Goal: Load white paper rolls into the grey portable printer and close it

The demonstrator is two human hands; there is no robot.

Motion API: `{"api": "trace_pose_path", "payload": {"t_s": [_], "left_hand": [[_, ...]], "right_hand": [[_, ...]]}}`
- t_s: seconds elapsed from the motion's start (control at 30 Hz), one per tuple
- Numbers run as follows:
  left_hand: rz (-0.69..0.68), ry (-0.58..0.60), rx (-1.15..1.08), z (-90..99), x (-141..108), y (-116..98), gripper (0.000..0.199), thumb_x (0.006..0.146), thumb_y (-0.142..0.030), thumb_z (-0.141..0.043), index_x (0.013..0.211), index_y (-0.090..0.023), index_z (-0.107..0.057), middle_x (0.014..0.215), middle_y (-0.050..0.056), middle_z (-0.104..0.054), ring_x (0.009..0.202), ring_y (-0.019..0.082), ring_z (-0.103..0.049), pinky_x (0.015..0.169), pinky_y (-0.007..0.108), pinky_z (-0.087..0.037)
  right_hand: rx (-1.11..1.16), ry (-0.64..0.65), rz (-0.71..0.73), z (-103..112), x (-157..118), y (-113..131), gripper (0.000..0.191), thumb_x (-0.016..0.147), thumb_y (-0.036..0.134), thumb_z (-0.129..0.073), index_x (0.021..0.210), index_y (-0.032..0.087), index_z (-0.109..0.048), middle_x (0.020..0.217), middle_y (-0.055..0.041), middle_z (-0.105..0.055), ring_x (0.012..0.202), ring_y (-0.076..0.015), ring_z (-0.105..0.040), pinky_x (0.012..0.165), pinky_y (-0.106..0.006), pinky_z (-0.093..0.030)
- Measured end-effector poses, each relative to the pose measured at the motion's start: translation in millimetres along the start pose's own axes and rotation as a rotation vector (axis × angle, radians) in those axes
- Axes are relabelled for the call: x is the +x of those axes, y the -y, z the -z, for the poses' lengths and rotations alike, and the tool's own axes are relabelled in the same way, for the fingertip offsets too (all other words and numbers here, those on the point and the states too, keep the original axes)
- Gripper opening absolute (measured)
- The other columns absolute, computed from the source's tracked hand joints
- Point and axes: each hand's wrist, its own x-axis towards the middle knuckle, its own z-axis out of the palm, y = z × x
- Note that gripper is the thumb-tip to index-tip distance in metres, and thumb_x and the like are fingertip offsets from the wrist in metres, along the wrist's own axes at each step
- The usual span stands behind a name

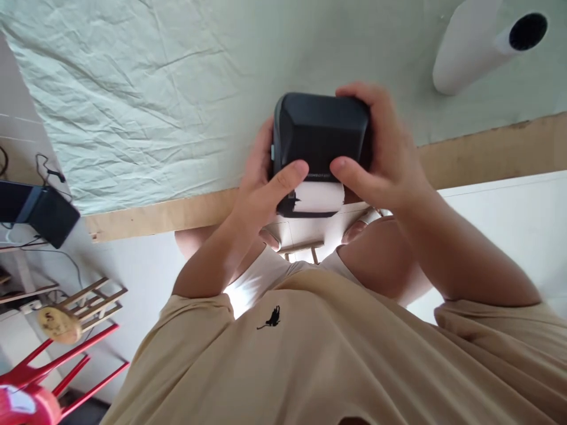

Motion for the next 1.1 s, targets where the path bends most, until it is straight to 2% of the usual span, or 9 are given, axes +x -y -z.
{"api": "trace_pose_path", "payload": {"t_s": [0.07,0.1,0.17,0.37,0.47,0.67,0.83,0.93,1.1], "left_hand": [[-0.179,0.097,-0.073,-4.4,4.3,2.9,0.048,0.077,-0.062,-0.089,0.114,-0.036,-0.074,0.121,-0.004,-0.078,0.117,0.024,-0.072,0.099,0.038,-0.063],[-0.171,0.078,-0.084,-7.0,6.2,4.3,0.036,0.089,-0.056,-0.082,0.116,-0.033,-0.073,0.119,-0.004,-0.077,0.118,0.022,-0.070,0.103,0.039,-0.061],[-0.243,0.083,-0.103,-12.1,10.4,7.4,0.032,0.094,-0.054,-0.078,0.113,-0.029,-0.072,0.105,-0.001,-0.073,0.111,0.023,-0.073,0.093,0.040,-0.062],[-0.277,0.106,-0.217,-28.0,17.2,6.7,0.009,0.100,-0.028,-0.063,0.094,-0.028,-0.068,0.082,0.005,-0.071,0.141,0.031,-0.071,0.100,0.036,-0.067],[-0.239,0.029,-0.354,-38.0,8.1,-3.6,0.025,0.107,-0.020,-0.050,0.126,-0.026,-0.066,0.087,0.004,-0.076,0.146,0.026,-0.068,0.109,0.031,-0.064],[-0.165,0.027,-0.274,-39.1,-1.4,-13.1,0.030,0.107,-0.022,-0.056,0.081,-0.028,-0.070,0.103,0.002,-0.081,0.149,0.026,-0.066,0.105,0.028,-0.062],[-0.189,0.120,-0.272,-26.9,2.2,-9.1,0.025,0.108,-0.020,-0.056,0.091,-0.027,-0.074,0.093,0.000,-0.077,0.146,0.026,-0.067,0.110,0.036,-0.061],[-0.195,0.176,-0.298,-23.5,1.6,-10.0,0.023,0.108,-0.022,-0.058,0.095,-0.028,-0.077,0.100,0.003,-0.079,0.145,0.029,-0.065,0.111,0.041,-0.061],[-0.096,0.087,-0.268,-25.2,-1.5,-16.0,0.007,0.104,-0.026,-0.067,0.107,-0.026,-0.073,0.118,0.002,-0.082,0.140,0.031,-0.072,0.101,0.037,-0.066]], "right_hand": [[0.004,-0.018,0.049,0.2,2.6,-0.6,0.063,0.097,0.074,-0.055,0.143,0.031,-0.056,0.132,-0.0061,-0.072,0.103,-0.0243,-0.071,0.088,-0.041,-0.061],[0.001,-0.038,0.088,0.2,4.0,-1.8,0.061,0.099,0.072,-0.055,0.142,0.028,-0.057,0.132,-0.0061,-0.073,0.101,-0.0223,-0.070,0.087,-0.039,-0.060],[-0.008,-0.083,0.173,-0.1,6.6,-6.2,0.063,0.100,0.067,-0.056,0.143,0.021,-0.058,0.133,-0.0088,-0.074,0.102,-0.0202,-0.068,0.088,-0.036,-0.058],[-0.039,-0.037,0.198,-1.0,12.0,-25.0,0.062,0.106,0.061,-0.043,0.140,0.011,-0.055,0.133,-0.0094,-0.067,0.119,-0.0240,-0.066,0.109,-0.041,-0.054],[-0.027,-0.064,0.253,-2.0,14.5,-32.5,0.062,0.106,0.063,-0.044,0.135,0.010,-0.058,0.133,-0.0097,-0.068,0.122,-0.0247,-0.066,0.117,-0.044,-0.050],[-0.019,-0.109,0.284,-5.7,20.0,-41.0,0.076,0.104,0.063,-0.045,0.147,0.000,-0.049,0.133,-0.0158,-0.069,0.120,-0.0272,-0.067,0.114,-0.046,-0.050],[-0.039,-0.084,0.289,-7.7,21.4,-42.8,0.065,0.102,0.062,-0.043,0.134,0.008,-0.058,0.123,-0.0118,-0.068,0.106,-0.0264,-0.064,0.103,-0.047,-0.051],[-0.011,-0.076,0.247,-9.1,17.9,-40.2,0.073,0.101,0.069,-0.041,0.141,0.009,-0.052,0.126,-0.0124,-0.064,0.107,-0.0267,-0.062,0.099,-0.046,-0.050],[0.041,-0.094,0.204,-8.0,12.2,-24.6,0.070,0.096,0.066,-0.052,0.144,0.015,-0.051,0.122,-0.0099,-0.065,0.102,-0.0231,-0.058,0.091,-0.041,-0.049]]}}
